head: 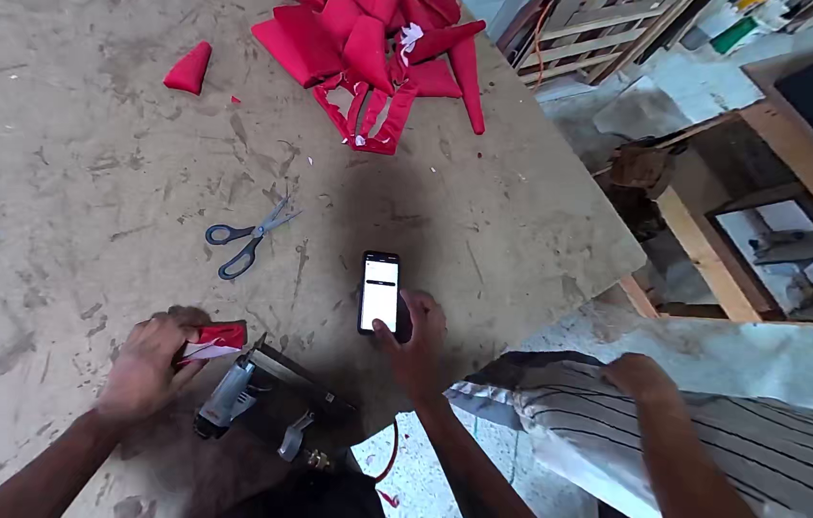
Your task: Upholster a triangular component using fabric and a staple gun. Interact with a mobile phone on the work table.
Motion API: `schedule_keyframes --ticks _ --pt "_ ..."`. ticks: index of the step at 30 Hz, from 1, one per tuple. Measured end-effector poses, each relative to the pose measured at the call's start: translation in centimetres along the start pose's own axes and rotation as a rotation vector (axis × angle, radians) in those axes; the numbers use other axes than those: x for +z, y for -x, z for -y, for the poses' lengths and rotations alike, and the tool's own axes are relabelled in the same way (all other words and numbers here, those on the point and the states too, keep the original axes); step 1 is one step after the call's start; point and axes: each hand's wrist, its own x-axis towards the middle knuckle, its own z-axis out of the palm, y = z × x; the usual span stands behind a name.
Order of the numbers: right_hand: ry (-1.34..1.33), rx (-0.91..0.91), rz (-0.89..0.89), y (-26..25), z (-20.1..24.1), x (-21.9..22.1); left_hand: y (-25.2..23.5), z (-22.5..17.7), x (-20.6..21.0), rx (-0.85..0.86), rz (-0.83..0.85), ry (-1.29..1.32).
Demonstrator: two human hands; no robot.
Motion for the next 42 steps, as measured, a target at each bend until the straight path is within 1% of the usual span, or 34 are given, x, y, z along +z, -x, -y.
schedule_keyframes --ticks 3,6,12,17,21,28,36,42 --pt "-0.110 -0.098 -0.010 -1.0 -0.5 0.3 0.0 0.1 0.4 0.002 0.001 -0.031" --pt "-0.065 -0.110 -0.003 -1.7 -0.4 0.8 -0.1 0.3 0.5 0.002 -0.003 -0.028" --pt "-0.022 -0.062 -0.003 -2.2 -0.3 1.3 0.0 1.0 1.0 -0.003 -0.002 -0.015" --pt "-0.062 -0.006 -0.015 -3.6 0.2 1.5 0.0 0.7 1.0 -0.014 -0.023 -0.013" --pt "-0.061 -0.018 -0.031 -3.9 0.0 2.0 0.2 0.6 0.8 -0.034 -0.005 -0.016" --pt "-0.117 -0.040 -0.054 -4.0 -0.7 2.4 0.1 0.7 0.5 -0.061 0.078 -0.012" --pt "-0.237 -0.037 -0.107 -3.5 -1.1 2.3 0.4 1.3 0.7 -0.053 0.104 0.020" --pt "-0.302 -0.075 -0.123 -3.5 -1.2 2.2 0.5 1.5 0.7 -0.055 0.104 0.029"
